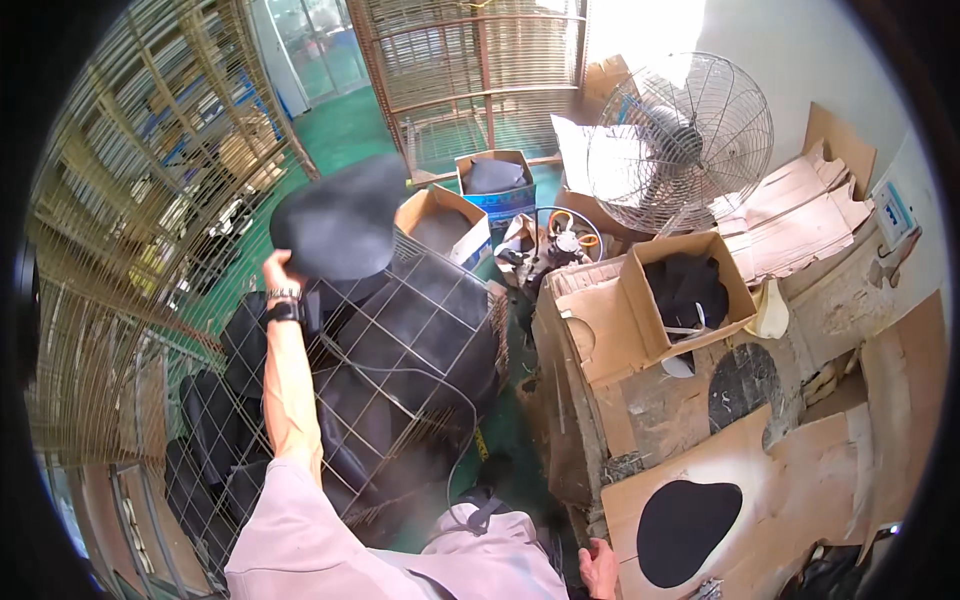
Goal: The person sprays a black, heart-shaped object with a spray gun, then places it on a metal rack. The person repeats this process for several objects, moving them from a cardboard box to the rack. The person also handles a larger, curved black object, placing it on the rack.
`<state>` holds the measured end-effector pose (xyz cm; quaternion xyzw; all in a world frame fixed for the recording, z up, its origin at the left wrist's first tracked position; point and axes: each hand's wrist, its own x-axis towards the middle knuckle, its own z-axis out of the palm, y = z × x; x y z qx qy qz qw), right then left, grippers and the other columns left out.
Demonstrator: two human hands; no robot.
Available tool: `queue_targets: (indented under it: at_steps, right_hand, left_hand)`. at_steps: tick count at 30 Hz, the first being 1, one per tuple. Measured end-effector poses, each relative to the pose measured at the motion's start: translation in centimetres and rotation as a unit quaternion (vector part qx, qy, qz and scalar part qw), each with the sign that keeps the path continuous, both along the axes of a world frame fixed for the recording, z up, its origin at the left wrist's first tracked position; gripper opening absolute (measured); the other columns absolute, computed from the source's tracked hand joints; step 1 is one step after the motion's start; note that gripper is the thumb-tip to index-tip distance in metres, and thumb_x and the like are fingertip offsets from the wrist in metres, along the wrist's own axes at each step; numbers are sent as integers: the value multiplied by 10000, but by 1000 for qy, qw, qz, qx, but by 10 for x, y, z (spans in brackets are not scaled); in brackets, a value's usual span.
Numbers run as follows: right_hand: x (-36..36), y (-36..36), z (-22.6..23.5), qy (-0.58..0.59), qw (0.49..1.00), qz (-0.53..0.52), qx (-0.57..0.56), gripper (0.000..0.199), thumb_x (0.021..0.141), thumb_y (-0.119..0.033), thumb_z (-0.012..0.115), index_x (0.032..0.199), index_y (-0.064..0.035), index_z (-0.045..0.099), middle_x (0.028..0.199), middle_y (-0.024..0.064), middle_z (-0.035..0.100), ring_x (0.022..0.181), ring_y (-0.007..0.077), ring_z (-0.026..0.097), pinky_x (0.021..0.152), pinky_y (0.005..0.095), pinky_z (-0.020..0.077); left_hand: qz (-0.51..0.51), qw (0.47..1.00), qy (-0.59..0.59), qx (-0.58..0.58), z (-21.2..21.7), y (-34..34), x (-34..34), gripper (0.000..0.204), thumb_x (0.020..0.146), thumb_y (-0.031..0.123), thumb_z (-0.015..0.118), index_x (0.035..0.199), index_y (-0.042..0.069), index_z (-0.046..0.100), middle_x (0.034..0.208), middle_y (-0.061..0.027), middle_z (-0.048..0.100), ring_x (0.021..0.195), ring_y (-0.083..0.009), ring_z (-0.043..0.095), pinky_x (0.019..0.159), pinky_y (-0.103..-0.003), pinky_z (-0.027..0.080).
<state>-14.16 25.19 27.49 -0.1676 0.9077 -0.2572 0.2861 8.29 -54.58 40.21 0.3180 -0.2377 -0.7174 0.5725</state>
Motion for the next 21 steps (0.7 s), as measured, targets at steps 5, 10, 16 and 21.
queue_targets:
  at_steps: [5, 10, 16, 21]
  right_hand:
    - [9, -8, -14, -36, 998, 23, 36, 444, 805, -180, 708, 1187, 43, 662, 888, 199, 728, 828, 290, 710, 753, 393, 557]
    - [10, -13, -29, -71, 994, 68, 49, 451, 811, -178, 725, 1195, 49, 657, 893, 207, 728, 828, 285, 713, 759, 391, 560]
    - [11, 14, -51, -133, 989, -56, -16, 437, 807, -147, 701, 1188, 59, 642, 955, 242, 717, 826, 333, 709, 762, 427, 561]
    - [4, 78, -56, -56, 994, -89, 40, 420, 806, -162, 691, 1158, 63, 653, 951, 245, 718, 829, 339, 712, 759, 429, 564]
  left_hand:
    - [137, 977, -117, 116, -106, -29, 72, 84, 743, 54, 621, 826, 46, 622, 840, -112, 658, 724, -288, 655, 727, -468, 574]
    - [341, 869, -336, 124, -116, -24, 89, 494, 862, 235, 642, 1195, -128, 593, 1169, -250, 680, 967, -351, 684, 812, -462, 556]
    - [353, 837, -406, 96, -101, 11, 58, 859, 767, 215, 719, 1467, -109, 342, 1390, -381, 485, 1248, -471, 553, 1051, -467, 476]
    - [294, 872, -381, -94, -36, 106, -6, 778, 766, 138, 770, 1436, -60, 427, 1356, -286, 549, 1188, -372, 603, 1037, -415, 476]
